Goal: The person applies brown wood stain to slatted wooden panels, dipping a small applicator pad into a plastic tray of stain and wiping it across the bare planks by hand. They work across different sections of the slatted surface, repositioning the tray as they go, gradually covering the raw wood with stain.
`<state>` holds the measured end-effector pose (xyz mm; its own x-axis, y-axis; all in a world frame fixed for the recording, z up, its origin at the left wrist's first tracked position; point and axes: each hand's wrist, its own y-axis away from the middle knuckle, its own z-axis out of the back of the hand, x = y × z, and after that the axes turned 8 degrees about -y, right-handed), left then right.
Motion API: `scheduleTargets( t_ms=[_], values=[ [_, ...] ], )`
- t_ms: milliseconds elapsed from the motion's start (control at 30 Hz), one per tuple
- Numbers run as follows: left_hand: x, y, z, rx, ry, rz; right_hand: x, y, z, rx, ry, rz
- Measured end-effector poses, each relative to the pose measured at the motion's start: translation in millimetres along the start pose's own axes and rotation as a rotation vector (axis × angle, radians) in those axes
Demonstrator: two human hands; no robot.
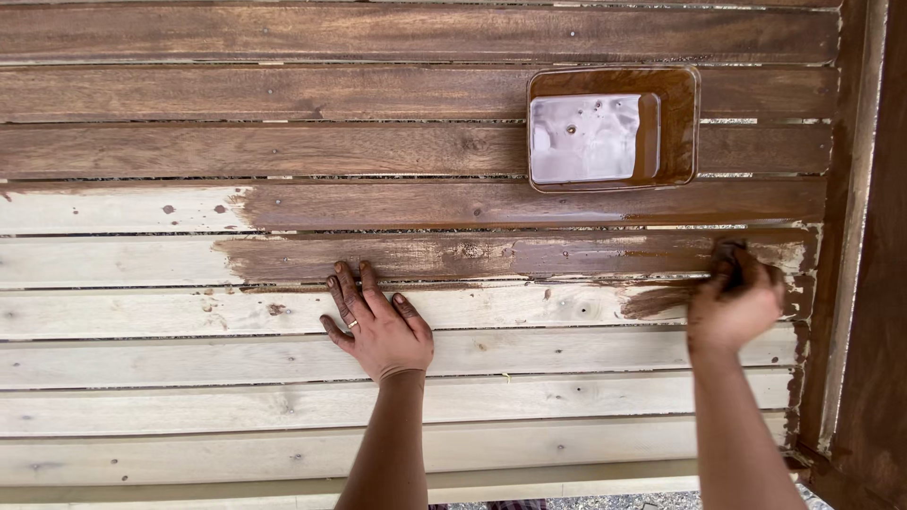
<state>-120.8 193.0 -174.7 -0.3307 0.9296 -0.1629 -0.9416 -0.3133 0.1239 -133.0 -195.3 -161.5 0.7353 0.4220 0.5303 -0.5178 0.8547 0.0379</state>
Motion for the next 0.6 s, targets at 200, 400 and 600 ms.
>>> scheduleTargets(
  t_ms=[200,400,600],
  values=[
    [4,6,-3,-0.024,0.034,0.006,141,196,-114,0.392,-0.141,0.783],
    [11,14,-1,-0.062,0.087,-0.011,130,153,-96,0.597,-0.094,1.034],
    [22,9,2,-0.024,0.034,0.006,6,42,0,0.140,-0.197,0.183]
  ],
)
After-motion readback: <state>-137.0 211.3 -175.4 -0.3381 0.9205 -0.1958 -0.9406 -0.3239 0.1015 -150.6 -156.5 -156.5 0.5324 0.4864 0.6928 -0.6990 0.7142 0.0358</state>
